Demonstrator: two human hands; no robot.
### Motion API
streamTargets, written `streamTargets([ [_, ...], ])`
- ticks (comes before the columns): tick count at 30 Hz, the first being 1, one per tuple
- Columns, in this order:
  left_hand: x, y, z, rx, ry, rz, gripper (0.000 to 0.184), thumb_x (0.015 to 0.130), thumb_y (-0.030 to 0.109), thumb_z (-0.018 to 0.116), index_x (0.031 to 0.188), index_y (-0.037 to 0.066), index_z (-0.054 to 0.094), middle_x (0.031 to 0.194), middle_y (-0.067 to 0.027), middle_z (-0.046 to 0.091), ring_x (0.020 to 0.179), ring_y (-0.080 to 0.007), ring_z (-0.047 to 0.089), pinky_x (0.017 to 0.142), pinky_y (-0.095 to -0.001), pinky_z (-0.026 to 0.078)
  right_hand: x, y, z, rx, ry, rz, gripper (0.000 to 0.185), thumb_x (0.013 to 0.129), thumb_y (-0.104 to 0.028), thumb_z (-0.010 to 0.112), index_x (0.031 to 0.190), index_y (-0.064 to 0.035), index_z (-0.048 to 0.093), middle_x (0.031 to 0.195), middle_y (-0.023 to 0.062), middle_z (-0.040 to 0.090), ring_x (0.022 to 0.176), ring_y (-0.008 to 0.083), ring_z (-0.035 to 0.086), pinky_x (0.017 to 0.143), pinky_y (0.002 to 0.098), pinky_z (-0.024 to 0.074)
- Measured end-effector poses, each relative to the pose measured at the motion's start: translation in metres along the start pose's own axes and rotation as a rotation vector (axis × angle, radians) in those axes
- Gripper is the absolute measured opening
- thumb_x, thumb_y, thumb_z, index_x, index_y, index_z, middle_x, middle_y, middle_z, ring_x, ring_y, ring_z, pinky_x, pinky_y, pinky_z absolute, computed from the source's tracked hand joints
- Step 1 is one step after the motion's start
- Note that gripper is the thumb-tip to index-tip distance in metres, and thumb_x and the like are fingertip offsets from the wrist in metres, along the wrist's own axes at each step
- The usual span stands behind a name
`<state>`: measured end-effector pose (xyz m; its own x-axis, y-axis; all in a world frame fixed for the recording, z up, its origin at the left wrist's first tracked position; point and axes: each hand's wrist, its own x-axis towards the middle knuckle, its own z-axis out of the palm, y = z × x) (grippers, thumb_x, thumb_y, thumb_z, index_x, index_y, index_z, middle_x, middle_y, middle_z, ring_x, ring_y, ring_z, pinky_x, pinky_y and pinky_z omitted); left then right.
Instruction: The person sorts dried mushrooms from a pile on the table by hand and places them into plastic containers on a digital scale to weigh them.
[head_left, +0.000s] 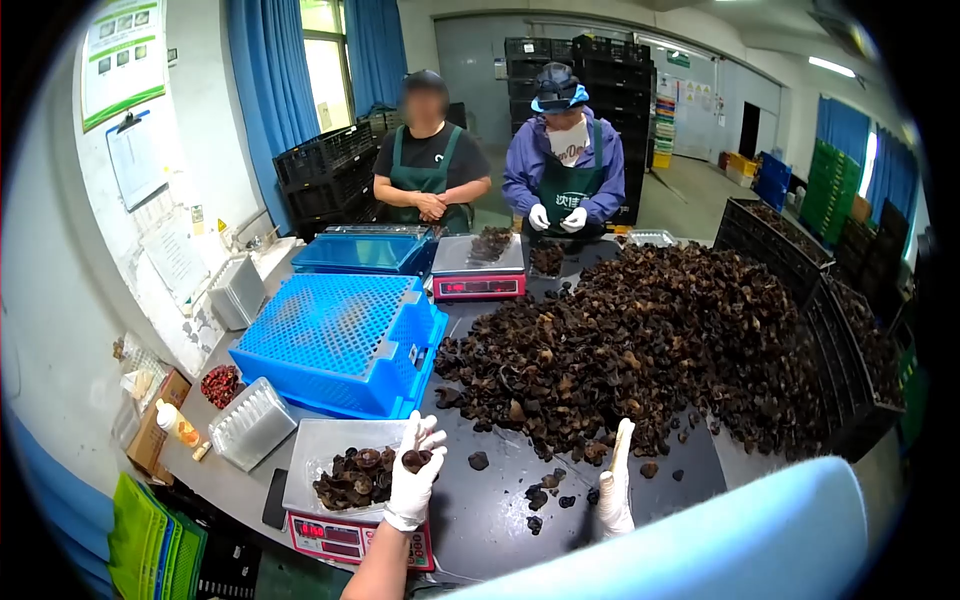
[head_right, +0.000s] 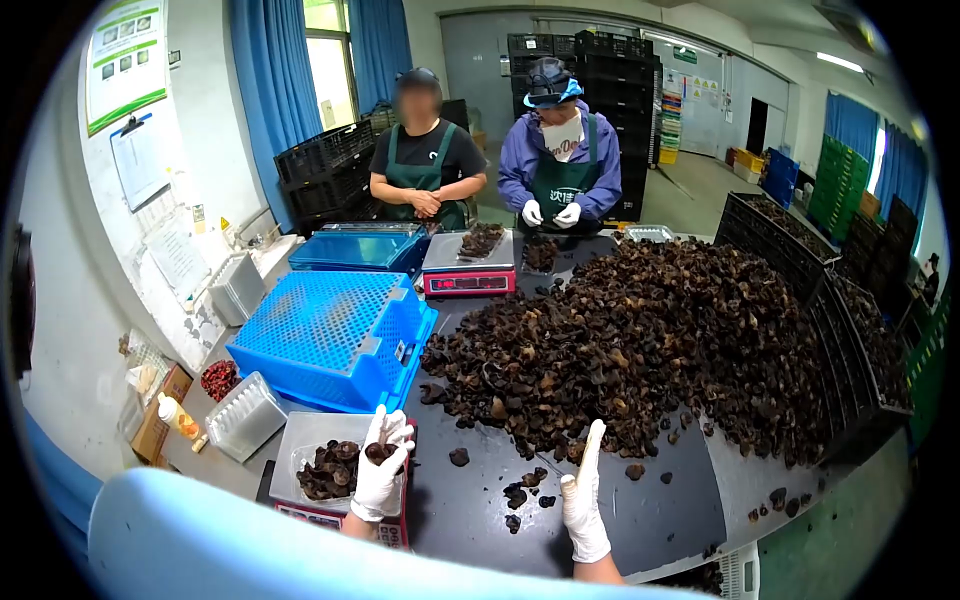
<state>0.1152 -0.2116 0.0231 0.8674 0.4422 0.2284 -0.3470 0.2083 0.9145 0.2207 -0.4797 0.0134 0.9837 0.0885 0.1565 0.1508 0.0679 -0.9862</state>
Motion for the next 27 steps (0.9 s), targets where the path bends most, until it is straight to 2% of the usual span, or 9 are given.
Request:
streamTargets([
  [1,-0.001,-0.002,0.001,0.023,-0.013,0.067,0.081,0.086,-0.004,0.059,0.155,0.006,0.018,0.152,-0.0119,0.036,0.131,-0.0236,0.045,0.105,-0.0348,0.039,-0.001,-0.001,0.003,0.002,-0.011,0.002,0.063,0.093,-0.029,0.058,0.144,0.0015,0.038,0.150,0.0214,0.038,0.138,0.0298,0.039,0.113,0.0363,0.0322],
  [2,-0.002,-0.005,-0.002,0.049,-0.071,0.054,0.084,0.085,-0.006,0.057,0.156,0.006,0.014,0.162,-0.0114,0.014,0.148,-0.0276,0.020,0.117,-0.0412,0.022,-0.001,-0.001,0.006,0.001,-0.023,0.006,0.063,0.093,-0.029,0.058,0.144,0.0015,0.038,0.150,0.0213,0.038,0.139,0.0296,0.039,0.113,0.0361,0.0322],
  [6,-0.007,-0.017,-0.005,0.216,-0.110,0.050,0.083,0.084,-0.007,0.058,0.155,0.005,0.016,0.160,-0.0109,0.022,0.146,-0.0235,0.024,0.116,-0.0379,0.024,-0.007,-0.003,0.012,-0.052,-0.118,0.031,0.065,0.092,-0.030,0.059,0.145,0.0012,0.038,0.152,0.0210,0.037,0.139,0.0290,0.038,0.113,0.0353,0.0319],
  [8,-0.018,-0.021,-0.003,0.369,-0.192,-0.026,0.076,0.085,-0.003,0.063,0.152,0.003,0.028,0.134,-0.0066,0.051,0.117,-0.0115,0.049,0.104,-0.0288,0.039,-0.019,0.000,0.010,-0.159,-0.244,0.070,0.066,0.092,-0.031,0.059,0.145,0.0011,0.038,0.152,0.0208,0.036,0.140,0.0287,0.038,0.113,0.0349,0.0318],
  [10,-0.036,-0.036,-0.001,0.074,-0.290,-0.338,0.064,0.085,0.004,0.070,0.144,0.003,0.043,0.118,-0.0049,0.062,0.100,-0.0096,0.056,0.094,-0.0254,0.044,-0.031,0.007,0.008,-0.352,-0.480,0.087,0.066,0.092,-0.031,0.060,0.146,0.0010,0.037,0.153,0.0207,0.035,0.140,0.0284,0.037,0.113,0.0345,0.0316],
  [14,-0.068,-0.053,-0.016,0.430,-0.523,-0.567,0.031,0.085,0.019,0.075,0.112,0.005,0.068,0.091,0.0001,0.064,0.084,-0.0086,0.055,0.078,-0.0265,0.048,-0.045,0.030,0.015,-0.596,-0.925,-0.007,0.058,0.091,-0.036,0.062,0.134,0.0010,0.052,0.128,0.0208,0.060,0.119,0.0340,0.058,0.102,0.0373,0.0439],
  [21,-0.022,0.062,-0.059,1.095,0.115,0.326,0.023,0.076,0.027,0.076,0.090,0.010,0.070,0.077,-0.0085,0.062,0.071,-0.0286,0.059,0.067,-0.0386,0.048,-0.049,0.043,0.022,-0.669,-0.896,-0.052,0.051,0.086,-0.032,0.067,0.126,-0.0004,0.058,0.122,0.0200,0.063,0.114,0.0341,0.061,0.098,0.0376,0.0471],
  [24,0.006,0.041,-0.123,1.498,0.130,0.424,0.039,0.081,0.034,0.071,0.108,0.008,0.064,0.090,-0.0122,0.060,0.088,-0.0325,0.054,0.078,-0.0434,0.043,-0.046,0.047,0.028,-0.696,-0.922,-0.096,0.051,0.087,-0.032,0.066,0.125,0.0007,0.059,0.123,0.0211,0.063,0.116,0.0353,0.059,0.100,0.0393,0.0459],
  [27,-0.009,0.007,-0.147,1.859,-0.075,0.051,0.057,0.085,0.053,0.059,0.121,0.008,0.059,0.111,-0.0133,0.059,0.101,-0.0335,0.052,0.089,-0.0496,0.038,-0.044,0.045,0.034,-0.684,-0.929,-0.148,0.052,0.086,-0.032,0.066,0.124,0.0024,0.059,0.121,0.0222,0.063,0.114,0.0362,0.059,0.099,0.0402,0.0457],
])
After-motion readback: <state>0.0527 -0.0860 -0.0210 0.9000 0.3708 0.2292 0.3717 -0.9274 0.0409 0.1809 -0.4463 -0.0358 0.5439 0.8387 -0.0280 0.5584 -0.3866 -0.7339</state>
